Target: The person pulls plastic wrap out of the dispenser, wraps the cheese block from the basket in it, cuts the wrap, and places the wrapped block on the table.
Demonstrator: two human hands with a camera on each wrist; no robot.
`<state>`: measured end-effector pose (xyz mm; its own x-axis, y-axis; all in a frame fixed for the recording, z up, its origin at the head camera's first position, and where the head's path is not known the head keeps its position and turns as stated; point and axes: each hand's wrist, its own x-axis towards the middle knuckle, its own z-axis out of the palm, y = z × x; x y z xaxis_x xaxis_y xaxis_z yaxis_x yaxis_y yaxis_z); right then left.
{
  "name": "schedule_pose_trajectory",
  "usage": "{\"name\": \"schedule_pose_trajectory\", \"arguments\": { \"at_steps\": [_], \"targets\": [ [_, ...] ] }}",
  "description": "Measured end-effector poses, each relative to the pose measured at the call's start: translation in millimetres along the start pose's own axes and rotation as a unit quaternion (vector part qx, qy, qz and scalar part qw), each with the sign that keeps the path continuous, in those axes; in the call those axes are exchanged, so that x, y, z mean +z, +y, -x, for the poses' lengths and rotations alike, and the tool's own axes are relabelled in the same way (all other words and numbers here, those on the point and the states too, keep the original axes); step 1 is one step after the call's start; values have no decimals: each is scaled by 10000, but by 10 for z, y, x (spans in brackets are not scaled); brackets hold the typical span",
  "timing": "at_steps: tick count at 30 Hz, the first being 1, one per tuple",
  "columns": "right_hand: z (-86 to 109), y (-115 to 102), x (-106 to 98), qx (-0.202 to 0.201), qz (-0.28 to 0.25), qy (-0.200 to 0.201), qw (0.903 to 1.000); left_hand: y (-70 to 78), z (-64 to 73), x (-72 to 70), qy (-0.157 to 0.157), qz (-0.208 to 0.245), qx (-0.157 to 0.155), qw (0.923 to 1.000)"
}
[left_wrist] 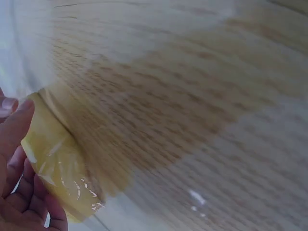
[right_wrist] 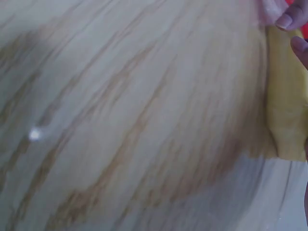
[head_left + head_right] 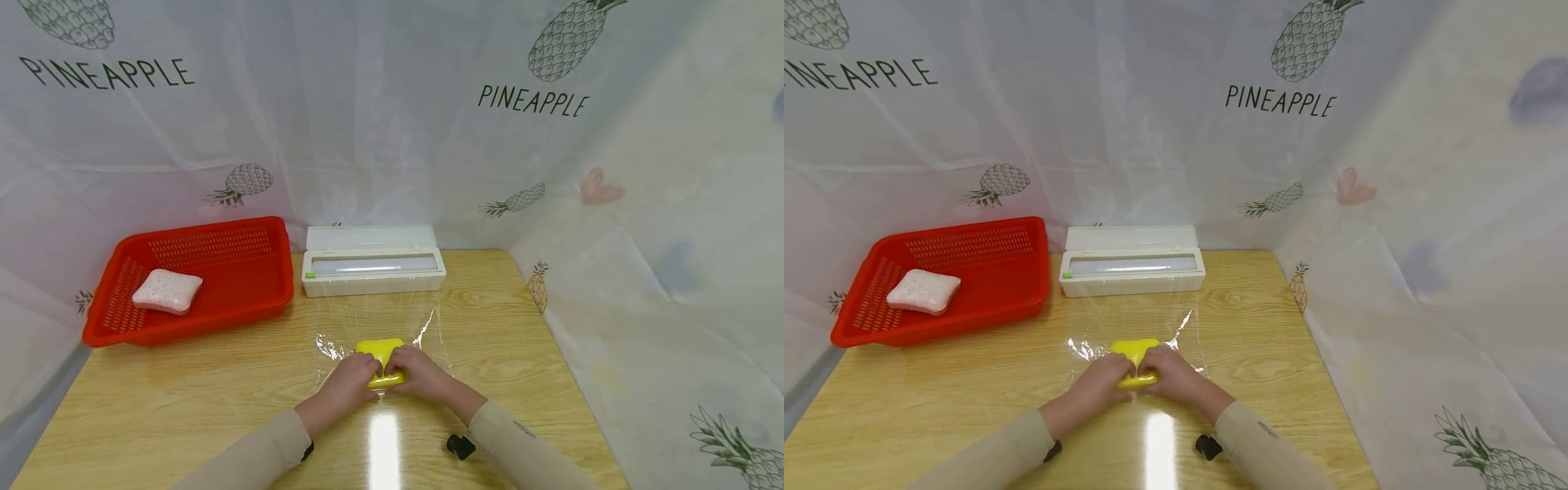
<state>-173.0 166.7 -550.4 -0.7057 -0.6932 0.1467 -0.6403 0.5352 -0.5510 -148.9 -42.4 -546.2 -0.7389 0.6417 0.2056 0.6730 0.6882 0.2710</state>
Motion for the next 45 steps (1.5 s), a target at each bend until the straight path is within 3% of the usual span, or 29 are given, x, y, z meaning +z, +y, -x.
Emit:
{"name": "schedule_pose_trajectory", "arguments": {
  "at_steps": [8, 14, 21, 28, 33, 37, 42, 45],
  "targets": [
    [-25, 35, 48, -154, 302, -6, 9994, -57, -17, 60, -59, -159, 114, 9998],
    [-44, 0, -16, -265, 272, 261, 9989, -86, -42, 26, 98, 254, -54, 9996],
    [-133, -22, -186, -396, 429, 359, 9976, -150, -73, -113, 166, 777, -185, 9967],
    [-253, -29, -395, -880, 850, 375, 9918, -214, -154, -285, 182, 577, 39, 9982],
    [-295, 32, -491, -1155, 688, 311, 9904, -264, -218, -395, 17, 793, 41, 9968],
    [-324, 59, -550, -822, 629, 69, 9946, -311, -277, -458, -101, 739, 40, 9972],
    [-386, 63, -623, -116, 589, -285, 9978, -379, -352, -503, -170, 607, 27, 9980],
    [-430, 86, -659, -47, 538, -346, 9979, -427, -389, -527, -170, 561, 76, 9982]
  ]
}}
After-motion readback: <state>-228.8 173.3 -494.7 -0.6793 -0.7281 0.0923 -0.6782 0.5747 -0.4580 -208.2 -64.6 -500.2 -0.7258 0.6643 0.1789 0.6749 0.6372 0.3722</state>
